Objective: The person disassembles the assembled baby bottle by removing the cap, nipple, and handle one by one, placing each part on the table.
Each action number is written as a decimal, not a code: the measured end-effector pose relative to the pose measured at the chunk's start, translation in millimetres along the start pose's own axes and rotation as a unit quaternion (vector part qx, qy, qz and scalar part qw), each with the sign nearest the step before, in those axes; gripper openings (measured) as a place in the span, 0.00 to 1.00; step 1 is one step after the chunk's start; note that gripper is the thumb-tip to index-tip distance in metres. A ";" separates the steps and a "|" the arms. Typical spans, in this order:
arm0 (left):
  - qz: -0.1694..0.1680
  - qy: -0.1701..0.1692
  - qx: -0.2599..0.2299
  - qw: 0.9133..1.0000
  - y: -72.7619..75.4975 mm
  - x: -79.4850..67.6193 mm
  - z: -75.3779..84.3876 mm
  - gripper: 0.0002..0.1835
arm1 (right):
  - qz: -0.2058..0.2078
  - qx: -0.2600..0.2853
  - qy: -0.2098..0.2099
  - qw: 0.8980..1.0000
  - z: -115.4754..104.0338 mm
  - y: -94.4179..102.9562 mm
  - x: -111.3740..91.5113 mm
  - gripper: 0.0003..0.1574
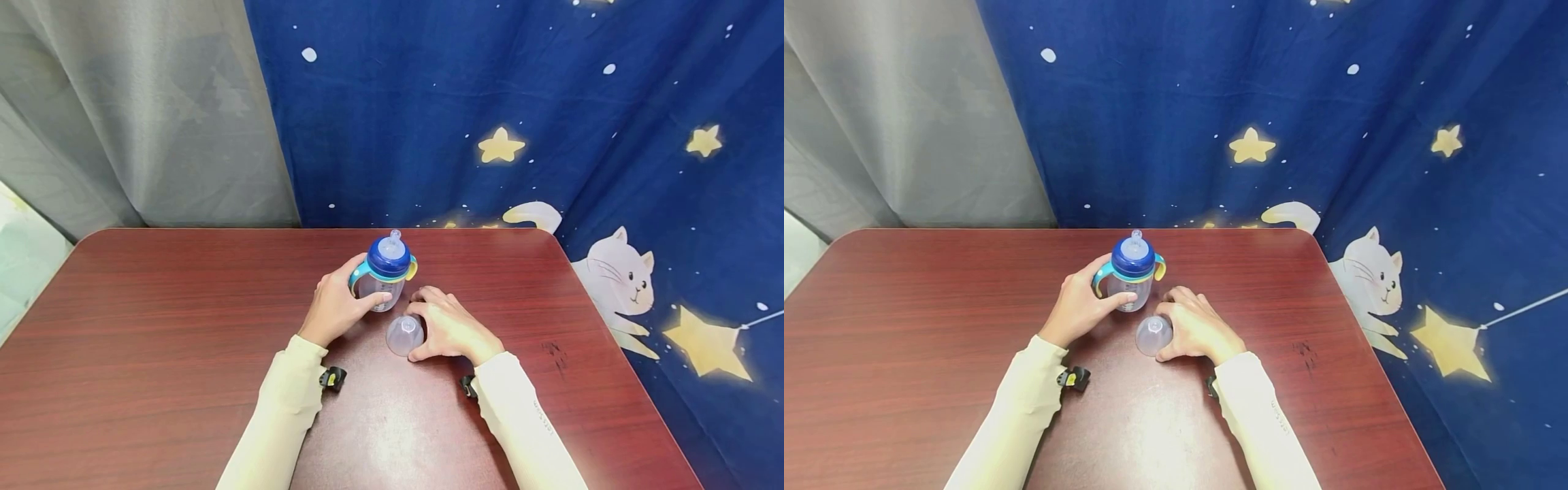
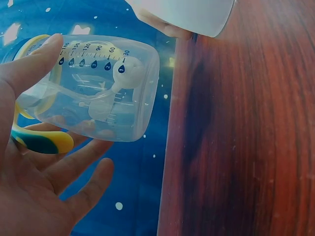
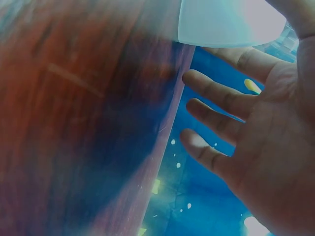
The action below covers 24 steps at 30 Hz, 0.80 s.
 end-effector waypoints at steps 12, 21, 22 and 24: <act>0.001 0.003 -0.001 1.000 3.2 0.6 0.5 0.41 | 0.020 0.023 0.001 1.000 -1.7 17.0 -3.4 0.48; -0.006 -0.027 0.012 1.000 -0.3 1.2 7.0 0.41 | 0.158 0.071 -0.061 0.983 2.1 63.3 -12.7 0.49; -0.007 -0.032 0.015 0.999 -1.5 1.1 7.9 0.41 | 0.190 0.068 -0.067 0.977 1.8 68.2 -13.7 0.48; -0.011 -0.040 0.021 0.999 -4.1 0.8 9.5 0.40 | 0.254 0.069 -0.079 0.962 0.9 76.6 -16.4 0.47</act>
Point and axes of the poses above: each hand's wrist, its own x-axis towards the middle knuckle, its own y-axis out of the back of the hand, z = x × y, the point moved 10 cm from there along x, towards the middle knuckle, and after that the axes turned 3 degrees about x, right-handed, at the moved point
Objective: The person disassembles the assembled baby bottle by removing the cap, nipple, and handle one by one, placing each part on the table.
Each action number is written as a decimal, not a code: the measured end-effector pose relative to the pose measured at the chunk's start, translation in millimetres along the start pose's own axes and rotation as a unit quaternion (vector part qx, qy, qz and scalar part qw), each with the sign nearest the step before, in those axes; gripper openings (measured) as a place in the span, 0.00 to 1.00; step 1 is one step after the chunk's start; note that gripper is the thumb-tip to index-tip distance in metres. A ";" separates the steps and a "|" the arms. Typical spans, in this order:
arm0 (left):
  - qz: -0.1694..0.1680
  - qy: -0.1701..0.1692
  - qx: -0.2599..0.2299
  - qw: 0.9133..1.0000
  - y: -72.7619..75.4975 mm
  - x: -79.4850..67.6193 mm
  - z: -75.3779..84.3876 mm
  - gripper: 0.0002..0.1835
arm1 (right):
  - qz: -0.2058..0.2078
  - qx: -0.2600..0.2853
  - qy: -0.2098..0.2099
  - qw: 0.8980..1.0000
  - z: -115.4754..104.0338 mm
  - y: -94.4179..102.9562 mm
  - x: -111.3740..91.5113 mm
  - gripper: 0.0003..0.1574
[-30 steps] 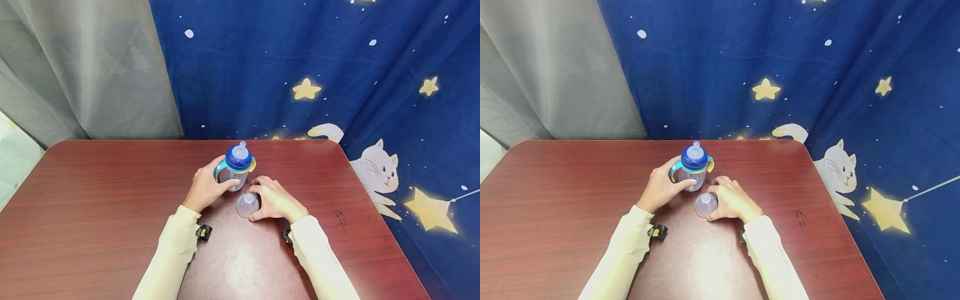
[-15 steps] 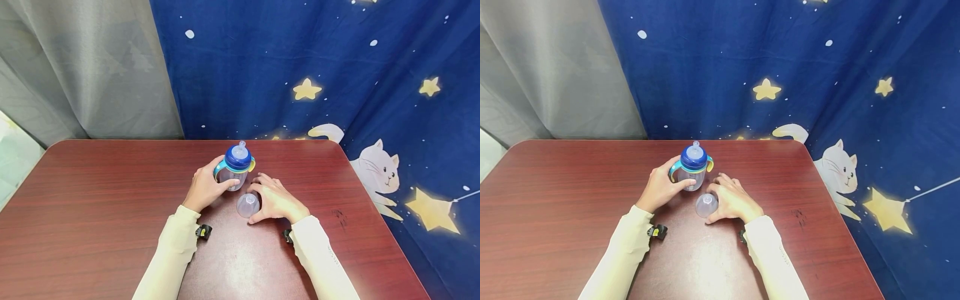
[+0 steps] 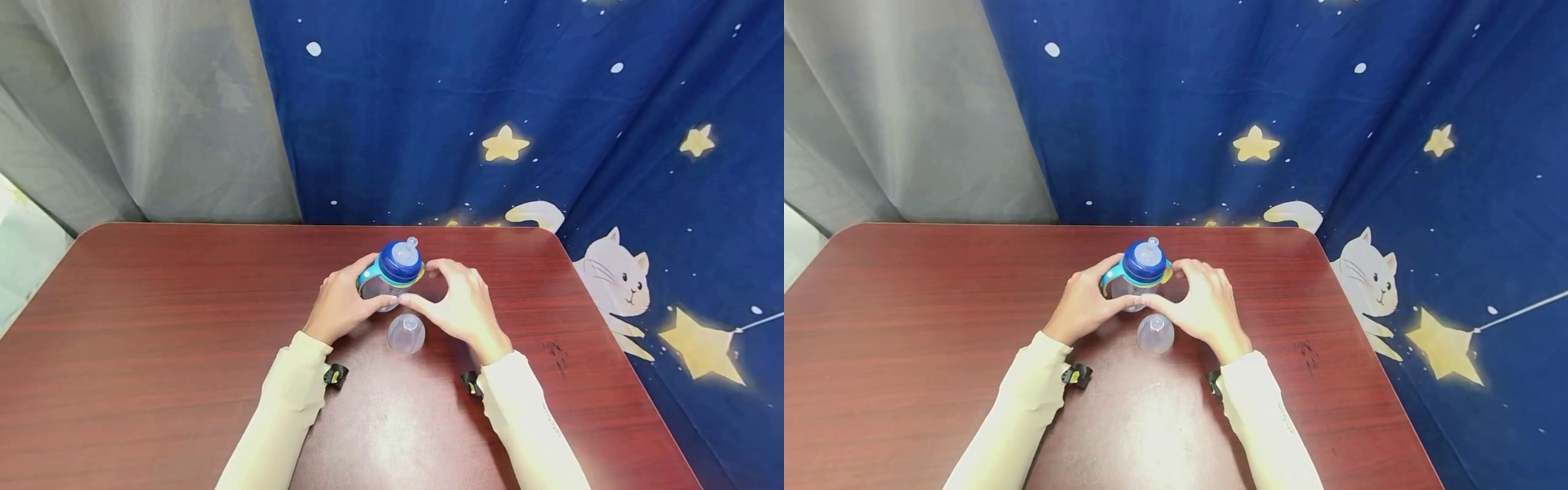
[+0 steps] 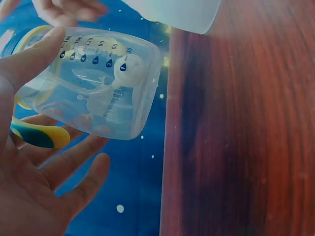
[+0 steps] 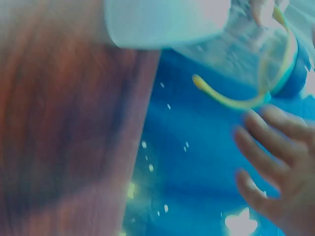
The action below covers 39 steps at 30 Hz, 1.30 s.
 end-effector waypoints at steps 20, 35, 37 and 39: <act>0.020 -0.040 0.061 0.997 -4.3 -1.3 17.2 0.42 | 0.202 -0.009 -0.027 0.979 -18.2 18.3 -3.0 0.40; 0.025 -0.053 0.051 0.997 -0.5 -3.9 21.3 0.42 | 0.194 0.036 0.005 0.980 -22.9 18.7 -3.7 0.35; 0.026 -0.053 0.044 0.997 0.3 -4.2 20.5 0.42 | 0.174 0.050 0.020 0.983 -24.3 17.9 -2.1 0.35; 0.028 -0.053 0.034 0.998 1.7 -4.7 19.6 0.42 | 0.148 0.072 0.039 0.986 -25.7 17.1 -0.4 0.36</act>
Point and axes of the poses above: each hand's wrist, its own x-axis towards the middle knuckle, its own y-axis out of the back of the hand, z = x × y, the point moved 10 cm from there along x, towards the middle knuckle, and after that the axes turned 3 degrees about x, right-handed, at the moved point
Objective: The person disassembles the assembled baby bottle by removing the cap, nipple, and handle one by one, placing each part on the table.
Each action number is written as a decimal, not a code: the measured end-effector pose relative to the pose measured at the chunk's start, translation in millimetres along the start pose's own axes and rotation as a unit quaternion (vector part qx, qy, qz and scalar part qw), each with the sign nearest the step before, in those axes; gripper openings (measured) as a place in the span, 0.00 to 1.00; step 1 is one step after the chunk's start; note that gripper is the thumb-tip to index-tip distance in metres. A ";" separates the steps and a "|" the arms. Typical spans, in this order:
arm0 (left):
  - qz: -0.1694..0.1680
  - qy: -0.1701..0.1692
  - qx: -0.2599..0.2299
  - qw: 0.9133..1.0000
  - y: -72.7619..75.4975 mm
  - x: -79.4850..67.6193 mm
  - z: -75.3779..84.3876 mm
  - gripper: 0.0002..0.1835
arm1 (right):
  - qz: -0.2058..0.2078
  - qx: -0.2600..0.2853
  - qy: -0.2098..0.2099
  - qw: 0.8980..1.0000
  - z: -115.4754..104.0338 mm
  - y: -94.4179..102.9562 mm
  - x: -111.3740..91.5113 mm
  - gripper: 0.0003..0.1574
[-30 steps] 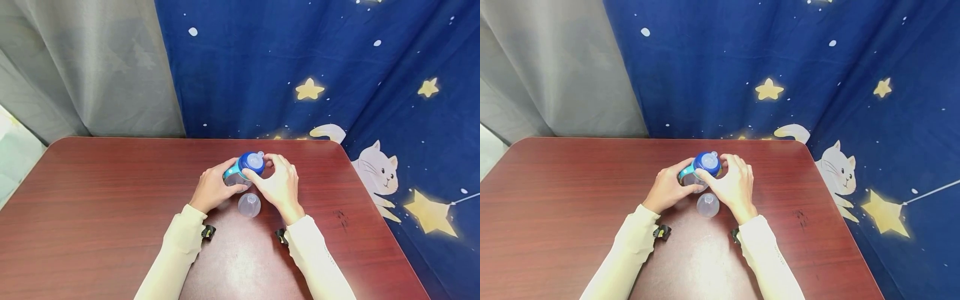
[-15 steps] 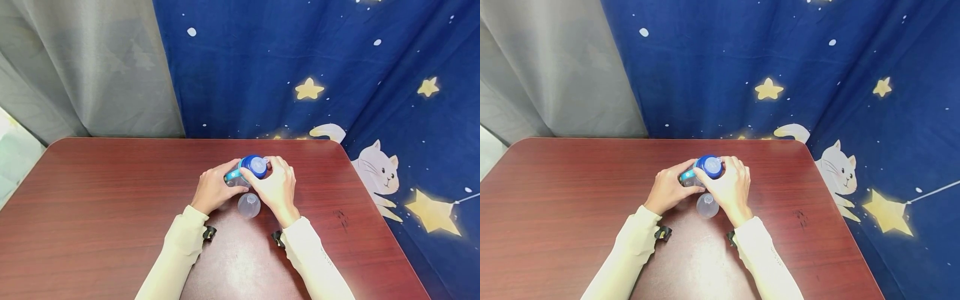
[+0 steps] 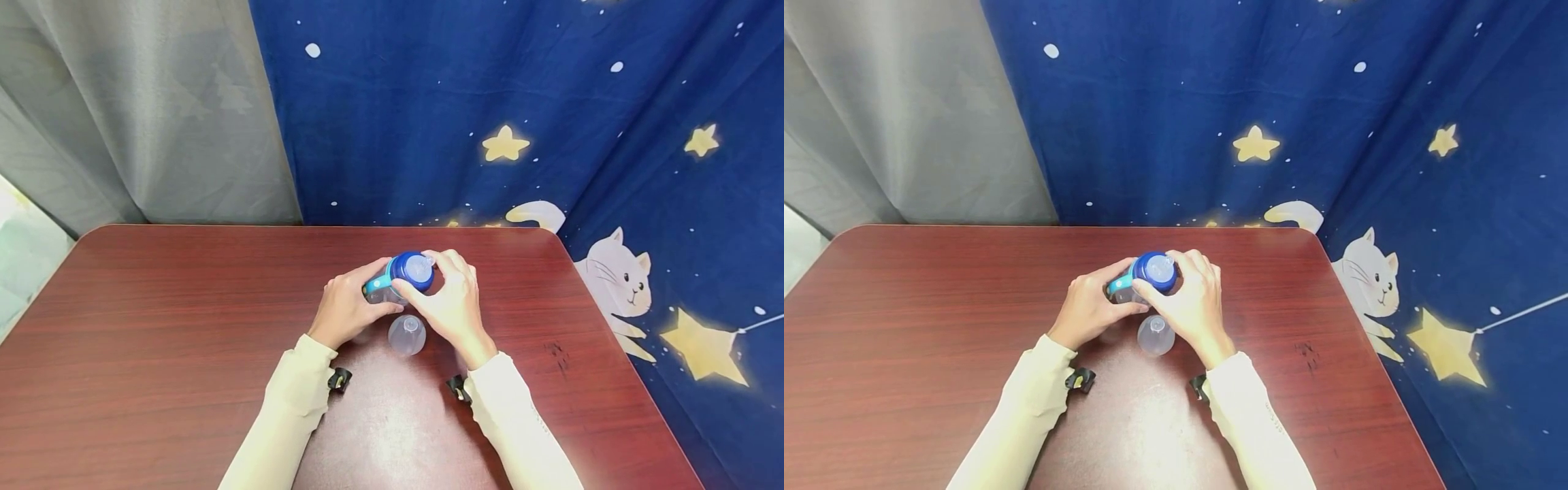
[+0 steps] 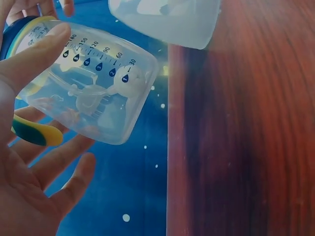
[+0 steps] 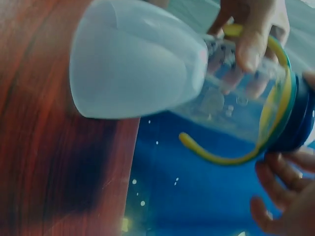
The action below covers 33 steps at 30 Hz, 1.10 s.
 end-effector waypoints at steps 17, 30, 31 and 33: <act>0.003 0.001 -0.018 1.000 5.4 1.1 -5.4 0.43 | -0.068 0.044 0.020 0.997 2.3 -7.1 3.1 0.46; 0.048 -0.037 0.054 0.997 8.4 2.8 -2.6 0.42 | 0.065 -0.054 -0.019 0.996 5.0 3.5 -0.4 0.36; 0.049 -0.040 0.056 0.996 8.2 3.0 -2.7 0.42 | 0.066 -0.055 -0.021 0.996 5.6 2.9 -0.6 0.36; 0.052 -0.045 0.059 0.996 7.7 3.5 -3.1 0.42 | 0.067 -0.057 -0.023 0.996 6.7 1.6 -0.6 0.36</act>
Point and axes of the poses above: each hand's wrist, its own x-axis towards the middle knuckle, its own y-axis out of the back of the hand, z = x × y, the point moved 10 cm from there along x, towards the middle knuckle, and after that the axes turned 3 degrees about x, right-handed, at the moved point
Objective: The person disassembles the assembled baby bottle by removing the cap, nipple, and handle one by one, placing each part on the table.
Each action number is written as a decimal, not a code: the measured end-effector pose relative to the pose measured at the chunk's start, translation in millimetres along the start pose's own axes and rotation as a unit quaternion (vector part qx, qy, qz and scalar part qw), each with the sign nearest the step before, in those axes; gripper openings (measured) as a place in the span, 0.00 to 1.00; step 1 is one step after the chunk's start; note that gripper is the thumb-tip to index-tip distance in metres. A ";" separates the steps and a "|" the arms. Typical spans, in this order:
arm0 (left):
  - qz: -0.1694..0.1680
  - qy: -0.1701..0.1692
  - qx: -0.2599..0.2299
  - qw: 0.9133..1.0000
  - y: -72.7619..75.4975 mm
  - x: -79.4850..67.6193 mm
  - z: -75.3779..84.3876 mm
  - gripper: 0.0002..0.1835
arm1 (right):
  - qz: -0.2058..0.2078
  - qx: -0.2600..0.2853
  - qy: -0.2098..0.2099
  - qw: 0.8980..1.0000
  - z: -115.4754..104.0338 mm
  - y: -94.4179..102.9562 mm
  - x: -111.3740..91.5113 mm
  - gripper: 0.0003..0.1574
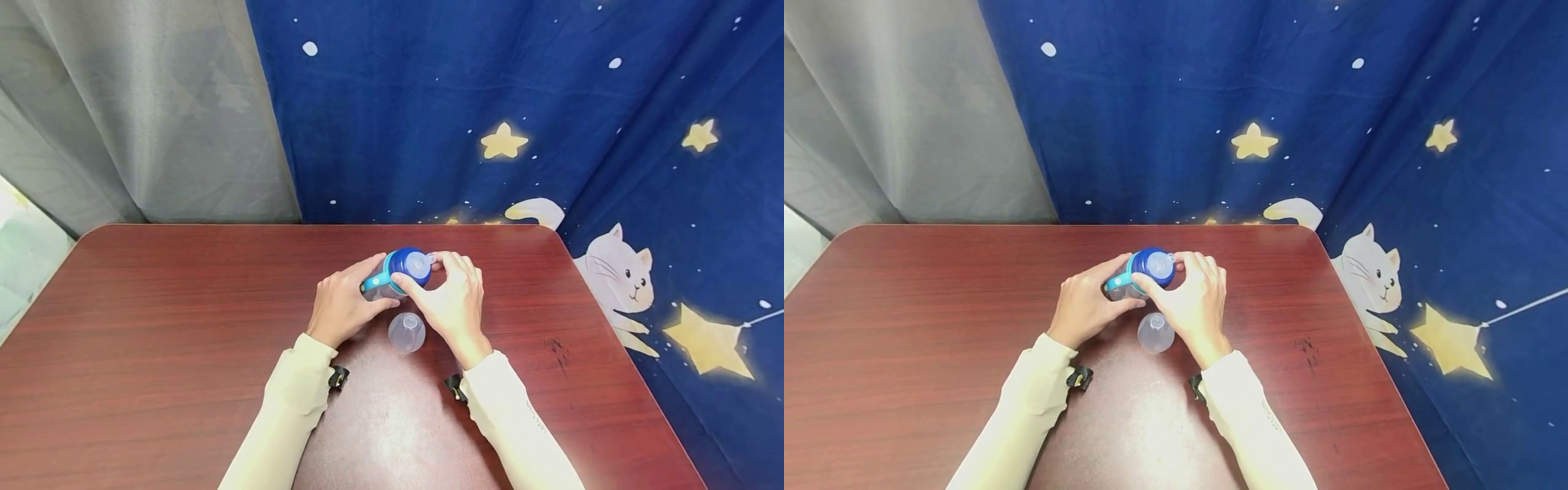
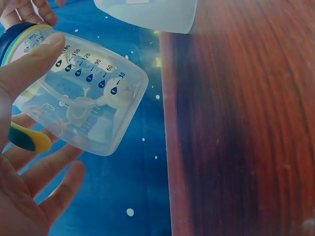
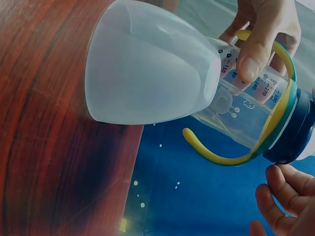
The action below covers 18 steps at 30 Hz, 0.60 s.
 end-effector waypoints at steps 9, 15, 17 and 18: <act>-0.005 0.000 0.006 1.000 -1.5 -1.2 1.6 0.42 | -0.002 0.004 -0.007 1.000 -0.2 1.1 -1.8 0.35; -0.016 0.005 0.000 1.000 -2.9 -2.0 1.8 0.42 | -0.030 0.007 0.001 1.000 -1.9 0.0 -0.3 0.33; -0.023 0.008 -0.005 1.000 -3.4 -2.7 1.5 0.42 | -0.051 0.014 0.012 0.999 -2.8 -1.6 0.6 0.32; -0.027 0.011 -0.007 1.000 -3.8 -3.1 1.1 0.42 | -0.063 0.021 0.017 0.998 -3.3 -2.5 1.1 0.32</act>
Point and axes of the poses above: each hand's wrist, its own x-axis towards the middle knuckle, its own y-axis out of the back of the hand, z = x × y, the point moved 10 cm from there along x, towards the middle knuckle, and after that the axes turned 3 degrees about x, right-handed, at the moved point
